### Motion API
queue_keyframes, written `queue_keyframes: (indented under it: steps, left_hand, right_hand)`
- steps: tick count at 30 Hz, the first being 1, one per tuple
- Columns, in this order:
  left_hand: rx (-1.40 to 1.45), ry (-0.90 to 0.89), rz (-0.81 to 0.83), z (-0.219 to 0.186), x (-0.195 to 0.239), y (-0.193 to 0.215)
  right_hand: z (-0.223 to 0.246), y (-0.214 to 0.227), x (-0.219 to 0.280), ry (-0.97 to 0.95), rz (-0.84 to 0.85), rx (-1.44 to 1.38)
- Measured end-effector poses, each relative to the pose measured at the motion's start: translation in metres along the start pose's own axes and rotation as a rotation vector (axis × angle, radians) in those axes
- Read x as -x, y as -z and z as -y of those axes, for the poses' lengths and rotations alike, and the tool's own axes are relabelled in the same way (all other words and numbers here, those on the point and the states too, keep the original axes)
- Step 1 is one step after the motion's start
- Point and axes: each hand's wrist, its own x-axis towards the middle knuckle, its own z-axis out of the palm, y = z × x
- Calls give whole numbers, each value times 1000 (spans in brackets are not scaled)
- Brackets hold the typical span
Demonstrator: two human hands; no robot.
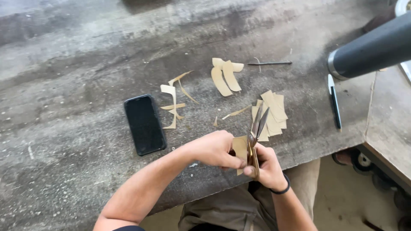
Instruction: Cutting cardboard strips into specific shapes using scissors on a workbench
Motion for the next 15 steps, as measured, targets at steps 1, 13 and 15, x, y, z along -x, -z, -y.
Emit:
queue_keyframes:
  steps: [1,13,15]
  left_hand:
    - [1,-10,24,1,-4,-1]
    - [258,-238,-260,18,-30,-23]
    - [113,-279,-396,17,-32,-33]
  right_hand:
    - [-2,3,-5,-13,-21,5]
    - [-29,9,4,79,-250,-277]
    - [-15,7,-4,81,-217,-262]
